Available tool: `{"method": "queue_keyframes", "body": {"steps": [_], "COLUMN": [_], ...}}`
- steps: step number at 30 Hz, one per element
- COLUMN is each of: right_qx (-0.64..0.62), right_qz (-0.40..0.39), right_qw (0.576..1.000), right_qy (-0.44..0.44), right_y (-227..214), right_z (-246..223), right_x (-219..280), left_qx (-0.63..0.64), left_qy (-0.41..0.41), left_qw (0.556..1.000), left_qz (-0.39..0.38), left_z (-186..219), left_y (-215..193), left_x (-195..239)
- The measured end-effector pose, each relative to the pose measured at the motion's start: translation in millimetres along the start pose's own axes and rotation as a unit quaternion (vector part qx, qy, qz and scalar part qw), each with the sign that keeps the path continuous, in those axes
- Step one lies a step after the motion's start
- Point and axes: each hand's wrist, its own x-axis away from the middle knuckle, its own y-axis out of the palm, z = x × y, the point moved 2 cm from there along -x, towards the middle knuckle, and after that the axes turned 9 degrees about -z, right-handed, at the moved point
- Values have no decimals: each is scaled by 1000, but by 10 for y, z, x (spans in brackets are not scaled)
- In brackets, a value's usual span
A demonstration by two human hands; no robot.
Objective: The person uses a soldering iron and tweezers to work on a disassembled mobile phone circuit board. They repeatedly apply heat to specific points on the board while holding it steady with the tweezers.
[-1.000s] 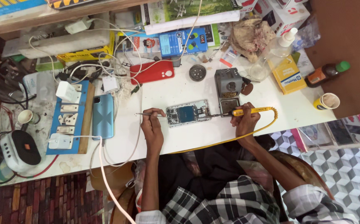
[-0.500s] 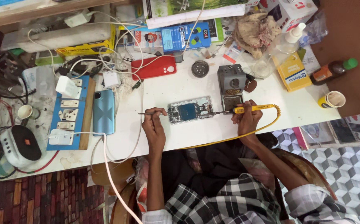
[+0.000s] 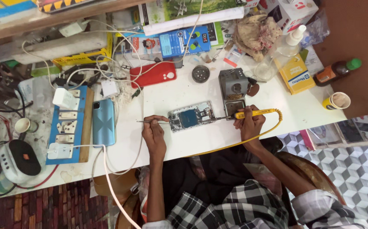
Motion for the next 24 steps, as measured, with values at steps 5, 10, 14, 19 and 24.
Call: {"method": "queue_keyframes", "body": {"steps": [5, 10, 14, 19, 24], "right_qx": [-2, -10, -20, -29, 15], "right_qz": [8, 5, 14, 7, 1], "right_qw": [1000, 1000, 999, 999, 1000], "right_qy": [17, 16, 43, 31, 12], "right_y": [0, -8, -23, -32, -19], "right_z": [-5, 17, 19, 28, 16], "right_x": [-17, -28, -23, -26, -14], "left_qx": [14, -41, -46, -27, -33], "left_qy": [-15, -24, -16, -15, -20], "left_qw": [1000, 999, 999, 999, 999], "left_qz": [-9, -22, -17, -21, -14], "left_z": [43, 109, 111, 54, 22], "left_y": [3, 13, 24, 13, -7], "left_x": [-40, 3, 9, 16, 62]}}
